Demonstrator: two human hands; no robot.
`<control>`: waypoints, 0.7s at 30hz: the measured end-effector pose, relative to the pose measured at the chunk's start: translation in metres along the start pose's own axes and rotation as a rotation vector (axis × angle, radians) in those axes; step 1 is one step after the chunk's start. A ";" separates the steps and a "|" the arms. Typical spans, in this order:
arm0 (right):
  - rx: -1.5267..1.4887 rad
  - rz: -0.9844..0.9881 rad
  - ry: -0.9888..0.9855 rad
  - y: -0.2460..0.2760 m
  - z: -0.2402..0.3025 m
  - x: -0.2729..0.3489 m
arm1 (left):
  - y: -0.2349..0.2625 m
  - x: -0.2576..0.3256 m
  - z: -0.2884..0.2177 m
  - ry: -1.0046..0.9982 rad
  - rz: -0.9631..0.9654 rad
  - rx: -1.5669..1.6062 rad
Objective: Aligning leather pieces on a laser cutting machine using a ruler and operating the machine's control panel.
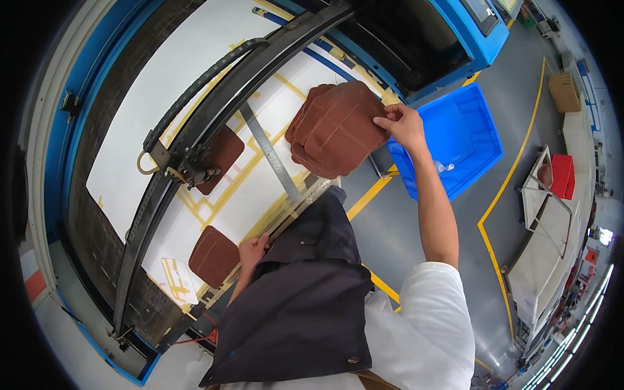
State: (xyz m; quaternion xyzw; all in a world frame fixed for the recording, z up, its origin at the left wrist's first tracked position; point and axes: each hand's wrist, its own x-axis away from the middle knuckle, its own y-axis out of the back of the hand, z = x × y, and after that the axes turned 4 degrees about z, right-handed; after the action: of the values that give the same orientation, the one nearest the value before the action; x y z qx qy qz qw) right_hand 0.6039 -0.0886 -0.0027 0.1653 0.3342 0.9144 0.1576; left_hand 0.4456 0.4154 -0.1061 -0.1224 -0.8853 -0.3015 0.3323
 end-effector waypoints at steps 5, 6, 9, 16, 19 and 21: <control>-0.176 0.169 -0.371 0.008 -0.003 -0.016 | 0.004 0.004 -0.009 0.023 0.020 0.109; -0.164 0.164 -0.413 0.005 0.000 -0.017 | 0.005 0.005 -0.008 0.025 0.017 0.108; -0.149 0.176 -0.454 0.004 0.007 -0.018 | 0.005 0.008 -0.008 0.026 -0.020 0.058; -0.137 0.234 -0.358 0.012 0.002 -0.015 | -0.003 0.007 -0.014 0.024 0.029 0.106; -0.058 0.188 -0.260 0.018 0.015 -0.009 | -0.001 0.010 -0.017 0.015 0.024 0.109; 0.018 0.156 -0.177 0.021 0.033 -0.001 | -0.002 0.010 -0.014 0.025 0.012 0.122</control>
State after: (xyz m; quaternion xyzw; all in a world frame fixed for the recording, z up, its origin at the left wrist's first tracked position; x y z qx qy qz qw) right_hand 0.6145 -0.0860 0.0346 0.2721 0.3133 0.9028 0.1133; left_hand 0.4441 0.4054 -0.0921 -0.1033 -0.8970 -0.2467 0.3519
